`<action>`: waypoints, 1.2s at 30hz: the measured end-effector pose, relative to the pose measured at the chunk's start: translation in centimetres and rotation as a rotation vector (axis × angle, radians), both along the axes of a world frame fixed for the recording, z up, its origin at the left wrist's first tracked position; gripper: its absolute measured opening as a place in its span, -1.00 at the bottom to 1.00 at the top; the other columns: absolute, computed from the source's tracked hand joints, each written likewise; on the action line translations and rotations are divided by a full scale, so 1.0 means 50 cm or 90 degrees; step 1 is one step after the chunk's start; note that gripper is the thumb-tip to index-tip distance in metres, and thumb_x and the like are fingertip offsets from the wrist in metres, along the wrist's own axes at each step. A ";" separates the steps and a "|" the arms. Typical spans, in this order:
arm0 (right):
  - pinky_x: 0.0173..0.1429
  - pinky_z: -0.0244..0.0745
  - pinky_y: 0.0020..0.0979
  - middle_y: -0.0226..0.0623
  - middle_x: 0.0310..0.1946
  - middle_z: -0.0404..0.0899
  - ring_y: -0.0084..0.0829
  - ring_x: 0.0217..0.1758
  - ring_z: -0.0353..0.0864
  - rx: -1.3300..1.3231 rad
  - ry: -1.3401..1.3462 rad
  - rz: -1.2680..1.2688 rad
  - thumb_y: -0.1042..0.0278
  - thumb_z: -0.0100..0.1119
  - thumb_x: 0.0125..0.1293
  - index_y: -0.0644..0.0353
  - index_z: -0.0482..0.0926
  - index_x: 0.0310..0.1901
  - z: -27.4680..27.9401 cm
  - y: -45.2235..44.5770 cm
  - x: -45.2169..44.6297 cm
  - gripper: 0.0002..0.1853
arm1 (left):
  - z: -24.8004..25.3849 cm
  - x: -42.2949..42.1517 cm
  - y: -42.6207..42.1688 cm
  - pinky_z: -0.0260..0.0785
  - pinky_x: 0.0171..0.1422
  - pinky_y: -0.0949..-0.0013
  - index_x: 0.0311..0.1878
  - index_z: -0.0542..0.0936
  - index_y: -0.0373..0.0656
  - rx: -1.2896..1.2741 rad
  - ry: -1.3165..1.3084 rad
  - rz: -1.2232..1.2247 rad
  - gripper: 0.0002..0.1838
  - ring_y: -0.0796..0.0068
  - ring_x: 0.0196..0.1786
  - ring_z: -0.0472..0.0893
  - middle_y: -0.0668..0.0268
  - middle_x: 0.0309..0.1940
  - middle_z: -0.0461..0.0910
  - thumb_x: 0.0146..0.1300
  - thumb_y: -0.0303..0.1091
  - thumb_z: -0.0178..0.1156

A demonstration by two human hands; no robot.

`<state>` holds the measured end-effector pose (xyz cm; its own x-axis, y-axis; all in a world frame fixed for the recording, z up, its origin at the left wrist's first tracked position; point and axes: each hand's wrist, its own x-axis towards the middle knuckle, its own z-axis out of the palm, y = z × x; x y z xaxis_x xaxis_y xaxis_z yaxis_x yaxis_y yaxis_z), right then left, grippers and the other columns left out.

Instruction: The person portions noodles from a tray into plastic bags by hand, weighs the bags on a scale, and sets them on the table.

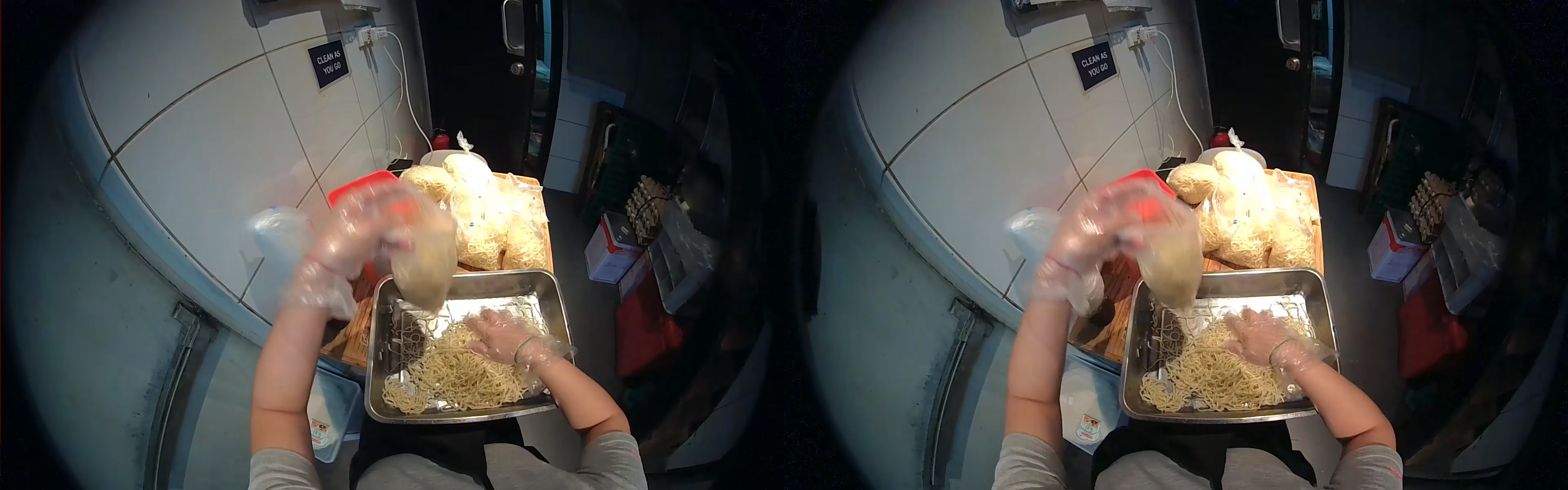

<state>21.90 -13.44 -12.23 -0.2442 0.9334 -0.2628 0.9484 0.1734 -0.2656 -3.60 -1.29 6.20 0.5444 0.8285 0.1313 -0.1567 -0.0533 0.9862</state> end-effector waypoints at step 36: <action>0.32 0.38 0.05 -0.01 0.25 0.44 0.10 0.30 0.44 0.001 0.005 -0.014 -0.22 0.00 0.42 -0.02 0.32 0.43 -0.008 0.005 0.001 -0.33 | 0.026 -0.071 0.017 0.47 0.15 0.08 0.37 0.49 0.06 0.302 0.337 0.371 -0.48 0.10 0.41 0.39 0.29 0.43 0.35 0.38 -0.07 0.20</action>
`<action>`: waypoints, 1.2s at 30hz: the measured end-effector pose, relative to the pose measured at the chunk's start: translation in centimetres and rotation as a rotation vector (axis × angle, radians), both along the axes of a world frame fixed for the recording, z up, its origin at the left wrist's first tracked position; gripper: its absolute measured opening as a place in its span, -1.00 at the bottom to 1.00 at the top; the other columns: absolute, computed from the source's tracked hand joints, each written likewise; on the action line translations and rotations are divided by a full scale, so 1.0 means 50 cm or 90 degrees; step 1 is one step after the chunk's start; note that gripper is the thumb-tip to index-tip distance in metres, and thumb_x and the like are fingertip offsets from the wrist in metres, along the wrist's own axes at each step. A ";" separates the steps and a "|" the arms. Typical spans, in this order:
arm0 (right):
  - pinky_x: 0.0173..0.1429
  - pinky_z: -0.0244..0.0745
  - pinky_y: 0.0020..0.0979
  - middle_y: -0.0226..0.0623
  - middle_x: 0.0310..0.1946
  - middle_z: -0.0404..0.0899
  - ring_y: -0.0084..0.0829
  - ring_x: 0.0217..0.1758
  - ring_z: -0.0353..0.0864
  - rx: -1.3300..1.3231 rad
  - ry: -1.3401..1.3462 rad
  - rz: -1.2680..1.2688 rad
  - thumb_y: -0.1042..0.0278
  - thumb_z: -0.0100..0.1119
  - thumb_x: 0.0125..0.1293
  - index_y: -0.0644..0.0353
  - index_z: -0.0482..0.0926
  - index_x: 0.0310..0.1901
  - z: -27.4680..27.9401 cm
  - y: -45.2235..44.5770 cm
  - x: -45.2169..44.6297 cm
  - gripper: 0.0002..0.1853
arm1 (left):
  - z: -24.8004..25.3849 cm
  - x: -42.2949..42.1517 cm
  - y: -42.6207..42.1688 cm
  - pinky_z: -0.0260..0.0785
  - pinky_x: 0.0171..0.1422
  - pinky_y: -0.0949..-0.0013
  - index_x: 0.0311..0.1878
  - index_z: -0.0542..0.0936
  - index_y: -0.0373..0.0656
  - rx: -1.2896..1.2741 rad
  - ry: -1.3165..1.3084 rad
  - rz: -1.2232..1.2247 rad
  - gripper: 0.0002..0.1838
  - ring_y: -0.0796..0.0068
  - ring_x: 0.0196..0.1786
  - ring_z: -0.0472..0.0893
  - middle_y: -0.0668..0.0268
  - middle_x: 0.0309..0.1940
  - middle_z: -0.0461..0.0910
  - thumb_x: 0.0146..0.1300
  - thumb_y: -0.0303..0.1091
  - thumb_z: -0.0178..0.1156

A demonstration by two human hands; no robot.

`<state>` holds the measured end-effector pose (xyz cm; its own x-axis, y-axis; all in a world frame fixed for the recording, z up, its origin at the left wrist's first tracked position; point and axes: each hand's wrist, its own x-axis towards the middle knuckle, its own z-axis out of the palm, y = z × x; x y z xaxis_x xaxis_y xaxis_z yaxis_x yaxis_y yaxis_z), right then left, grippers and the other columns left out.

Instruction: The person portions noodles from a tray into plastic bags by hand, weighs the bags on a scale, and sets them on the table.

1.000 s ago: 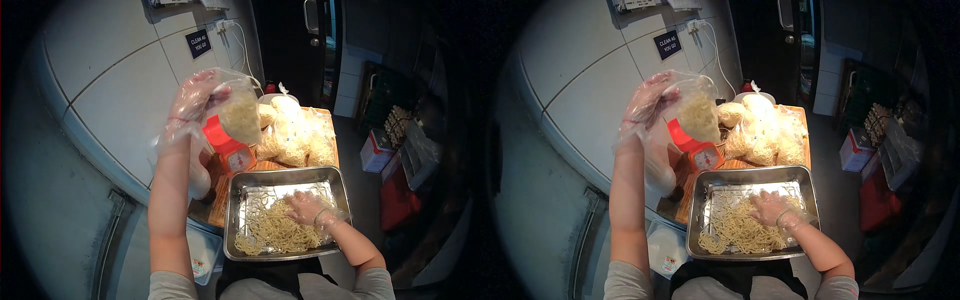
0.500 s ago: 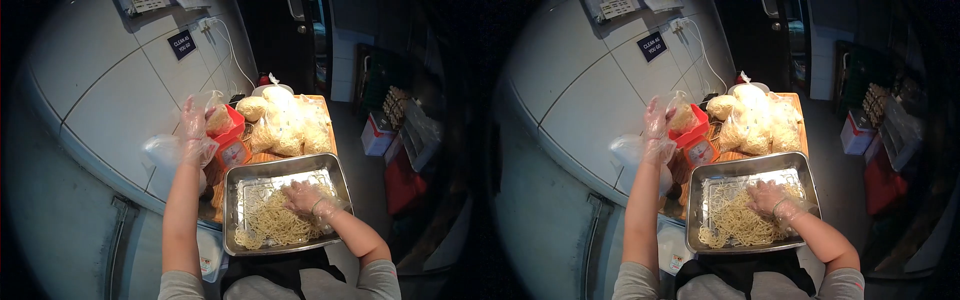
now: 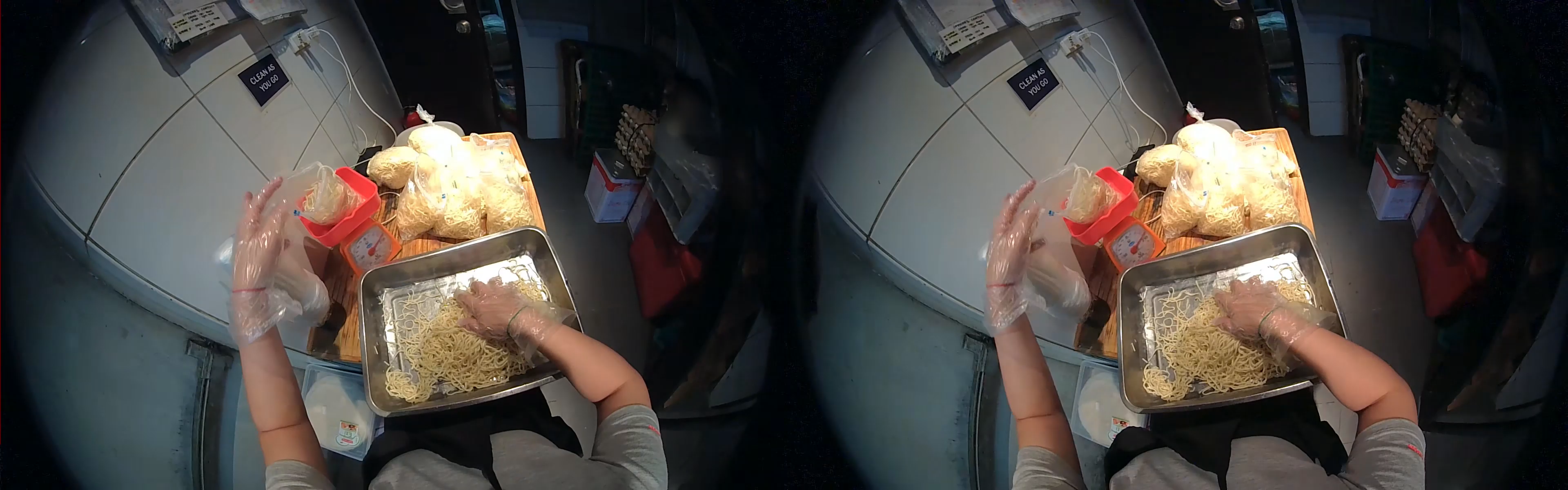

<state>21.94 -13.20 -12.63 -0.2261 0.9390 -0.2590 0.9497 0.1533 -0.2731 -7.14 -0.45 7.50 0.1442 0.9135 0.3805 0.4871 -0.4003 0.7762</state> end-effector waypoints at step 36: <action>0.27 0.41 0.11 -0.05 0.26 0.44 0.06 0.31 0.46 0.006 0.006 -0.012 -0.20 -0.01 0.41 -0.10 0.33 0.41 0.002 -0.010 0.000 -0.37 | 0.052 0.236 0.133 0.44 -0.33 0.56 0.34 0.48 -0.23 -0.056 -0.200 -0.410 -0.38 0.68 -0.17 0.60 0.27 0.22 0.56 0.13 -0.66 0.05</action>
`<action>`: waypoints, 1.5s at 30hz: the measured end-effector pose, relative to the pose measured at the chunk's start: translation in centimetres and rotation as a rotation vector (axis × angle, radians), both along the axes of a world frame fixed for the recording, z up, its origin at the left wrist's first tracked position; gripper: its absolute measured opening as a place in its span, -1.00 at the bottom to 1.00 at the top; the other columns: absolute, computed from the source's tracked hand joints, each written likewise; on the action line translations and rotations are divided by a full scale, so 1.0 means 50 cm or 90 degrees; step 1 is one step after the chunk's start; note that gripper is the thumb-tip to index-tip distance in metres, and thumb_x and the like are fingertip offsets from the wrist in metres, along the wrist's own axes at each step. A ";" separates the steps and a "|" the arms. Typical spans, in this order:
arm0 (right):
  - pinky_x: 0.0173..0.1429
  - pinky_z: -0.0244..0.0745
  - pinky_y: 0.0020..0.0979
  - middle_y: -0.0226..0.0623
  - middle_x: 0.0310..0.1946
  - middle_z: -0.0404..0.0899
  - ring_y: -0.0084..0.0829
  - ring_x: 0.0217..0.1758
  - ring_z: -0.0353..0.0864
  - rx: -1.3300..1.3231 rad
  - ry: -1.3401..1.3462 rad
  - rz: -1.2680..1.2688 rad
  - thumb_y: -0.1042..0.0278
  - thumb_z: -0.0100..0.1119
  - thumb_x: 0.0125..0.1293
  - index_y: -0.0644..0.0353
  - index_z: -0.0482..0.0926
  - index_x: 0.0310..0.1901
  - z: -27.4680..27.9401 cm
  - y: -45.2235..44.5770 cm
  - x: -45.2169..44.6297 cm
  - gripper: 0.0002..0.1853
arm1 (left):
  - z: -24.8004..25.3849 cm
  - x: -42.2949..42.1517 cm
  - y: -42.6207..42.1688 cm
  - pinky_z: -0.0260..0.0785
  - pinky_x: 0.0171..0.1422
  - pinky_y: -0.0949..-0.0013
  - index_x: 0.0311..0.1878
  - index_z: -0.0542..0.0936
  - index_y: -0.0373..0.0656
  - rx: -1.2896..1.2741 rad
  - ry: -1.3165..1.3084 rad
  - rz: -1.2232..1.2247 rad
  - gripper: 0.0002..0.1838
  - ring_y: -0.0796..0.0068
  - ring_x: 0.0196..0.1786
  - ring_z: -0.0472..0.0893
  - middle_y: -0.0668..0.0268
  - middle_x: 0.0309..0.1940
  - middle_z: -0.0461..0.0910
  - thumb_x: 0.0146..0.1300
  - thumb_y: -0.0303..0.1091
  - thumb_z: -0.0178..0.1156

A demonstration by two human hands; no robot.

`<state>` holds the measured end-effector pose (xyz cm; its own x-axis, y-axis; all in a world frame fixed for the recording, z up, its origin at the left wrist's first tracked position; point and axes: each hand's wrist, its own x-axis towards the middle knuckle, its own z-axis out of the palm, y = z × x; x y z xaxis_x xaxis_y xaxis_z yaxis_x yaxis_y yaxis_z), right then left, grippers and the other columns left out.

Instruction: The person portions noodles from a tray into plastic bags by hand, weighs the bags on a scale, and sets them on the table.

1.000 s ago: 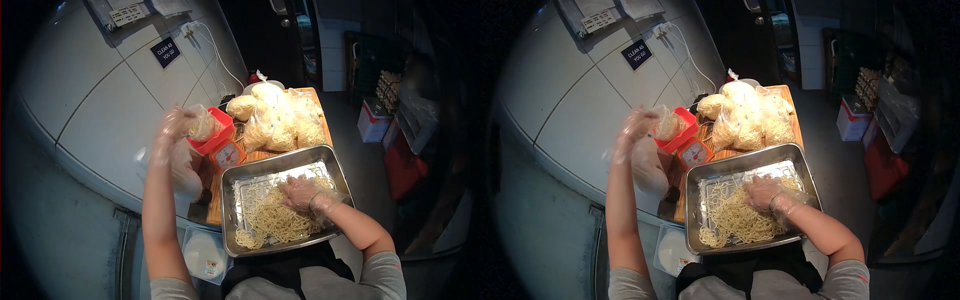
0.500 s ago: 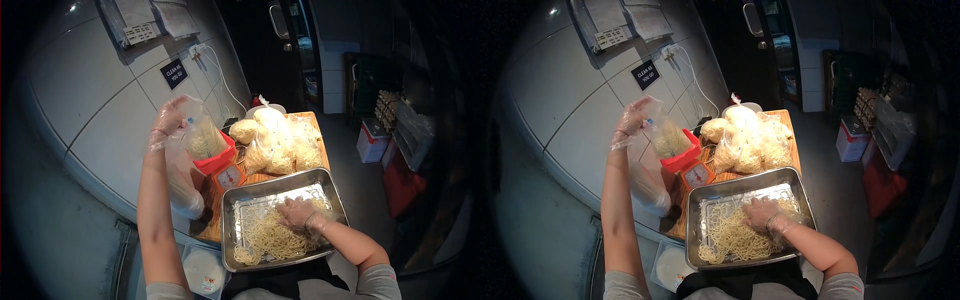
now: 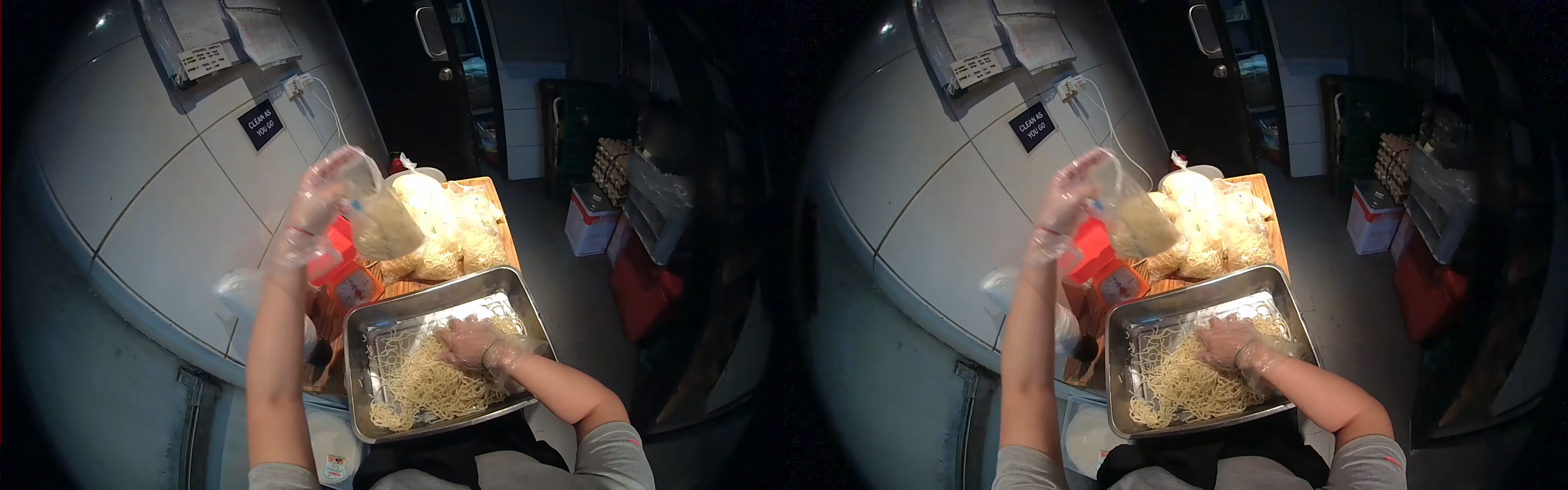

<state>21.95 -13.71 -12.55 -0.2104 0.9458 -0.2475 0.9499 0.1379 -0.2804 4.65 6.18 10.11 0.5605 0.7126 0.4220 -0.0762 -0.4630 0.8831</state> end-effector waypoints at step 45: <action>0.30 0.45 -0.15 -0.07 0.19 0.53 -0.09 0.26 0.54 -0.032 0.140 0.148 -0.06 0.41 0.16 0.00 0.55 0.20 0.104 0.061 -0.065 -0.40 | -0.500 -0.282 -0.321 -0.03 0.61 0.14 0.27 0.45 -0.35 0.064 0.250 0.191 -0.35 -0.19 0.57 0.09 -0.32 0.51 0.06 0.00 -0.68 -0.08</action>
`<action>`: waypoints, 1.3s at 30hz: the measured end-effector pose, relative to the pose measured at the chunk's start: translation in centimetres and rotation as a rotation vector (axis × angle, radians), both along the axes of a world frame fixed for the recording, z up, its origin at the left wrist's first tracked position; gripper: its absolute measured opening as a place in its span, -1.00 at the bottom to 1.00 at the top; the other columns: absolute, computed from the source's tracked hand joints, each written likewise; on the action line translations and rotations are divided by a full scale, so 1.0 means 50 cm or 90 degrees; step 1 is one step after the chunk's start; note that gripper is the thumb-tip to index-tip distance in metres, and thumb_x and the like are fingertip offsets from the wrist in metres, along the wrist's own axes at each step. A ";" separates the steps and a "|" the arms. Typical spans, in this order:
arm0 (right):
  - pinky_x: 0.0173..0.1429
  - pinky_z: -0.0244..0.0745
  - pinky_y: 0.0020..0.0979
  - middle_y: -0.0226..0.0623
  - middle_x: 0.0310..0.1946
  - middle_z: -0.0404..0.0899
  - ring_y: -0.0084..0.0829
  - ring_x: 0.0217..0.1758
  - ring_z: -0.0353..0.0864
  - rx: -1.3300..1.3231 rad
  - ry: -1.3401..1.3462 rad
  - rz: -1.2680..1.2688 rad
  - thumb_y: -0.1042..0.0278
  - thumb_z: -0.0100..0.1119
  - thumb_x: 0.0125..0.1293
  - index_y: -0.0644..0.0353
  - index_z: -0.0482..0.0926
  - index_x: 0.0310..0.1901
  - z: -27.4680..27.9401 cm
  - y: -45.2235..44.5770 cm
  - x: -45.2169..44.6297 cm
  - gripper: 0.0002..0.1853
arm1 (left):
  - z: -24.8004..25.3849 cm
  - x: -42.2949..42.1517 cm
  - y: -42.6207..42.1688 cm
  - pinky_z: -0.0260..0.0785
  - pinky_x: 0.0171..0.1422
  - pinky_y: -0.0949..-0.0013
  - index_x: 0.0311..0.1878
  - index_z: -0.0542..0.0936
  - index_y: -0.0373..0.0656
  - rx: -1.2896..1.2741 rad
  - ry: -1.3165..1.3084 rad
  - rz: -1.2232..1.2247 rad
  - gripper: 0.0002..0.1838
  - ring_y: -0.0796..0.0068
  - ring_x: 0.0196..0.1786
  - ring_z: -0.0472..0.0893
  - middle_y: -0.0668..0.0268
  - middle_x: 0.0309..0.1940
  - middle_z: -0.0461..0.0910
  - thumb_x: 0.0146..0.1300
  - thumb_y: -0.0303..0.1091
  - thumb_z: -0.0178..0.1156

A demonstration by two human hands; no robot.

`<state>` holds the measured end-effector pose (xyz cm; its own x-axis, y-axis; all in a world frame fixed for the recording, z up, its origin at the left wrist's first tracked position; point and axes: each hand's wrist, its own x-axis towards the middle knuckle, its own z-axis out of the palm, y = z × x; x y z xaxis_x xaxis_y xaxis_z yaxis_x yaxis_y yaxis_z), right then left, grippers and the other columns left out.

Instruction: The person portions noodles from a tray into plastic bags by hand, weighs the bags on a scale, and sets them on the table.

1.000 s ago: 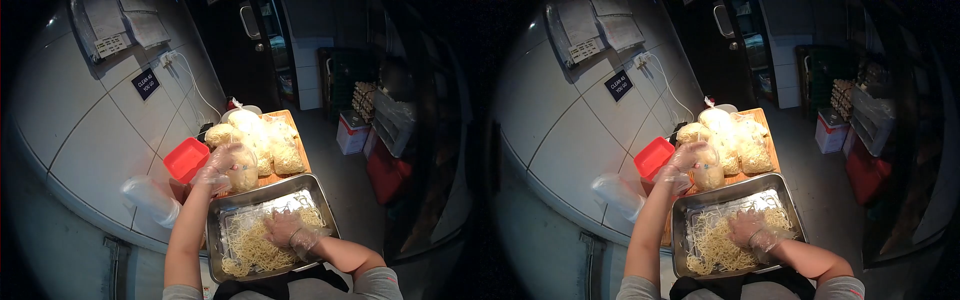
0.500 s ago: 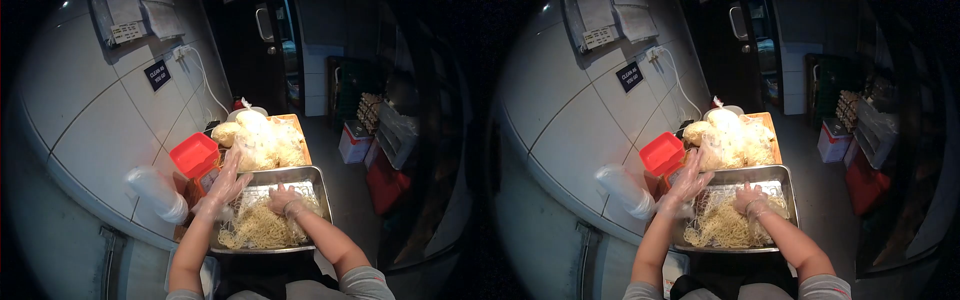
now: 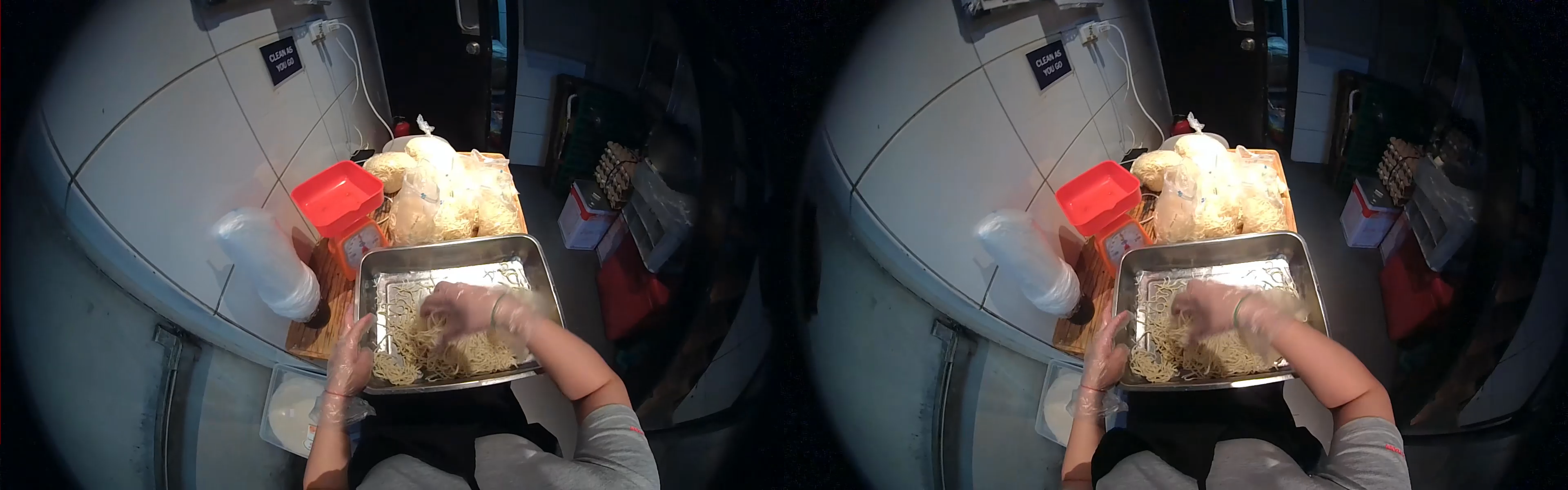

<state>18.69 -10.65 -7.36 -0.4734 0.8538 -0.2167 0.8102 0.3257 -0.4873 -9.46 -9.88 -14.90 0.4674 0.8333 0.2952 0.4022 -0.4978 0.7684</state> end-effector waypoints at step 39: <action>0.32 0.39 -0.33 -0.14 0.03 0.63 -0.31 0.17 0.55 -0.144 0.243 -0.218 -0.11 0.06 0.48 0.26 0.55 0.18 -0.019 0.018 0.109 -0.45 | -0.133 -0.129 -0.100 0.43 0.25 0.37 0.22 0.46 -0.33 -0.243 -0.541 0.264 -0.70 0.44 0.07 0.59 0.22 0.07 0.59 0.47 -0.50 0.07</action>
<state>24.13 -9.74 -8.29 -0.2584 0.9247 -0.2795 0.6032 -0.0715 -0.7944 -15.92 -14.86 -21.55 -0.1198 0.9899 0.0764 -0.2659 -0.1061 0.9581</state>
